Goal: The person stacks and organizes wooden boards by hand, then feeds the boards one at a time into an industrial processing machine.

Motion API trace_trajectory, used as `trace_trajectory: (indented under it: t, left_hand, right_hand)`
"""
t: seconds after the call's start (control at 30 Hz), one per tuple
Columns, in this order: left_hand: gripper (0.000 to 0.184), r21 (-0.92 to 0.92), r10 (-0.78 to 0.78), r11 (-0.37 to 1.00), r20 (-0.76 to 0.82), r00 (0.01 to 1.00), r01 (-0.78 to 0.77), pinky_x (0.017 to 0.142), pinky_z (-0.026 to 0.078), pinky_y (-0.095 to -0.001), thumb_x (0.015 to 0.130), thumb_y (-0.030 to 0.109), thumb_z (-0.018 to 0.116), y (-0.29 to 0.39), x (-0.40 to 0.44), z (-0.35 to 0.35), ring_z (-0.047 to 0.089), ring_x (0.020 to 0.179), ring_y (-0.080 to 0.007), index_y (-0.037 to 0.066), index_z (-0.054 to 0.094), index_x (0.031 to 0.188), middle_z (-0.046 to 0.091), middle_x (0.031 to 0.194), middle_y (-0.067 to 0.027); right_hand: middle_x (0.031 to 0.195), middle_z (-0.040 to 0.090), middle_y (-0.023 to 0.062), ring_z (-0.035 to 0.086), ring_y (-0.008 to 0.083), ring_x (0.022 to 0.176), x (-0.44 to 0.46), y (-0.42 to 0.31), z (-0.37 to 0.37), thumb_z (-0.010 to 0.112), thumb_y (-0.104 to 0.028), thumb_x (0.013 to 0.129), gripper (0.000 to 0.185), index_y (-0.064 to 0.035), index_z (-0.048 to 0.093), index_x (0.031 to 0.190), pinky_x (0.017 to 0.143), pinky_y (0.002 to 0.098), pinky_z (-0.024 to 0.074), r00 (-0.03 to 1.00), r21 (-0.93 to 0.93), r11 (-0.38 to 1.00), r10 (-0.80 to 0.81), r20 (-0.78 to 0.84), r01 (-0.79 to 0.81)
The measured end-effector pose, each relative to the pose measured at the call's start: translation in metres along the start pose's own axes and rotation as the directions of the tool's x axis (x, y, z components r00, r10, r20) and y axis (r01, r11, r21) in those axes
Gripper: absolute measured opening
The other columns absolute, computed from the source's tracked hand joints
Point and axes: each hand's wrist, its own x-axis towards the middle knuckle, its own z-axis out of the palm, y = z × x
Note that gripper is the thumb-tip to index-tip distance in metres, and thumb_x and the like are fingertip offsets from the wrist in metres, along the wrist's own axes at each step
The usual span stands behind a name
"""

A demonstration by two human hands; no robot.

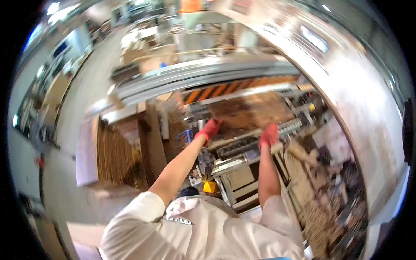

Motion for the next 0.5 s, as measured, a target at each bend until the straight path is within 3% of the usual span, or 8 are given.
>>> trace_trajectory:
  t: [0.1, 0.13, 0.17, 0.23, 0.3, 0.33, 0.43, 0.5]
  left_hand:
    - [0.023, 0.254, -0.010, 0.965, -0.205, 0.979, 0.063, 0.076, 0.045, -0.0452, 0.083, 0.021, 0.058, 0.017, -0.115, -0.026, 0.057, 0.090, -0.0350, 0.004, 0.054, 0.098, 0.061, 0.101, -0.0187]
    - [0.026, 0.287, 0.040, 0.957, -0.253, 0.967, 0.035, 0.078, 0.044, -0.0463, 0.082, 0.022, 0.060, 0.016, -0.154, -0.040, 0.054, 0.093, -0.0400, 0.005, 0.054, 0.100, 0.057, 0.102, -0.0211]
    - [0.025, 0.305, 0.265, 0.943, -0.456, 0.850, -0.131, 0.080, 0.044, -0.0463, 0.084, 0.022, 0.060, -0.017, -0.182, -0.039, 0.054, 0.097, -0.0388, 0.004, 0.054, 0.101, 0.058, 0.099, -0.0201]
    - [0.027, 0.192, 0.224, 0.973, -0.631, 0.742, -0.130, 0.087, 0.043, -0.0435, 0.084, 0.020, 0.058, -0.065, -0.256, -0.049, 0.053, 0.102, -0.0363, 0.004, 0.054, 0.106, 0.059, 0.104, -0.0176]
    - [0.030, -0.052, -0.109, 0.994, -0.607, 0.787, 0.097, 0.088, 0.045, -0.0414, 0.085, 0.018, 0.055, -0.115, -0.331, -0.065, 0.055, 0.103, -0.0347, 0.004, 0.056, 0.112, 0.058, 0.110, -0.0165]
    - [0.033, -0.293, -0.336, 0.937, -0.596, 0.730, 0.192, 0.086, 0.047, -0.0395, 0.084, 0.019, 0.056, -0.149, -0.367, -0.069, 0.058, 0.100, -0.0325, 0.005, 0.055, 0.114, 0.058, 0.109, -0.0170]
    - [0.026, -0.237, -0.309, 0.929, -0.920, 0.242, 0.285, 0.077, 0.049, -0.0383, 0.083, 0.017, 0.056, -0.205, -0.476, -0.107, 0.061, 0.087, -0.0350, 0.007, 0.056, 0.107, 0.061, 0.095, -0.0175]
    - [0.024, -0.347, -0.369, 0.852, -0.929, -0.019, 0.392, 0.073, 0.048, -0.0366, 0.085, 0.016, 0.056, -0.244, -0.533, -0.143, 0.058, 0.077, -0.0300, 0.004, 0.053, 0.107, 0.060, 0.091, -0.0170]
  right_hand:
    - [0.139, 0.038, 0.0085, 0.041, 0.0242, 0.124, -0.087, -0.008, -0.017, 0.031, -0.042, 0.097, 0.050, -0.0138, 0.034, 0.138, 0.101, 0.0387, 0.0321, 0.963, -0.081, 0.967, -0.251, -0.101, 0.243]
    - [0.137, 0.039, 0.0087, 0.041, 0.0240, 0.122, -0.125, -0.017, -0.020, 0.031, -0.041, 0.097, 0.048, -0.0136, 0.035, 0.136, 0.100, 0.0385, 0.0328, 0.948, -0.107, 0.951, -0.301, -0.099, 0.290]
    - [0.134, 0.040, 0.0088, 0.042, 0.0238, 0.121, -0.156, -0.029, -0.015, 0.032, -0.040, 0.096, 0.046, -0.0133, 0.036, 0.133, 0.099, 0.0384, 0.0334, 0.938, -0.122, 0.936, -0.340, -0.063, 0.331]
    - [0.130, 0.042, 0.0091, 0.044, 0.0234, 0.117, -0.223, -0.033, -0.010, 0.034, -0.039, 0.095, 0.043, -0.0128, 0.039, 0.129, 0.096, 0.0381, 0.0347, 0.922, -0.133, 0.912, -0.383, 0.057, 0.387]
    - [0.125, 0.044, 0.0094, 0.046, 0.0229, 0.114, -0.280, -0.027, 0.001, 0.036, -0.037, 0.094, 0.039, -0.0123, 0.041, 0.124, 0.094, 0.0378, 0.0360, 0.896, -0.130, 0.904, -0.367, 0.251, 0.406]
    - [0.123, 0.045, 0.0096, 0.046, 0.0227, 0.112, -0.302, -0.023, 0.007, 0.037, -0.036, 0.094, 0.037, -0.0120, 0.043, 0.122, 0.093, 0.0376, 0.0366, 0.870, -0.130, 0.903, -0.345, 0.354, 0.410]
    - [0.117, 0.048, 0.0100, 0.049, 0.0220, 0.107, -0.352, -0.008, 0.023, 0.040, -0.034, 0.092, 0.032, -0.0112, 0.046, 0.115, 0.089, 0.0371, 0.0386, 0.725, -0.159, 0.903, -0.204, 0.658, 0.399]
    - [0.112, 0.050, 0.0103, 0.051, 0.0216, 0.103, -0.371, 0.003, 0.035, 0.042, -0.032, 0.091, 0.029, -0.0107, 0.049, 0.110, 0.086, 0.0368, 0.0398, 0.580, -0.210, 0.908, -0.044, 0.813, 0.364]
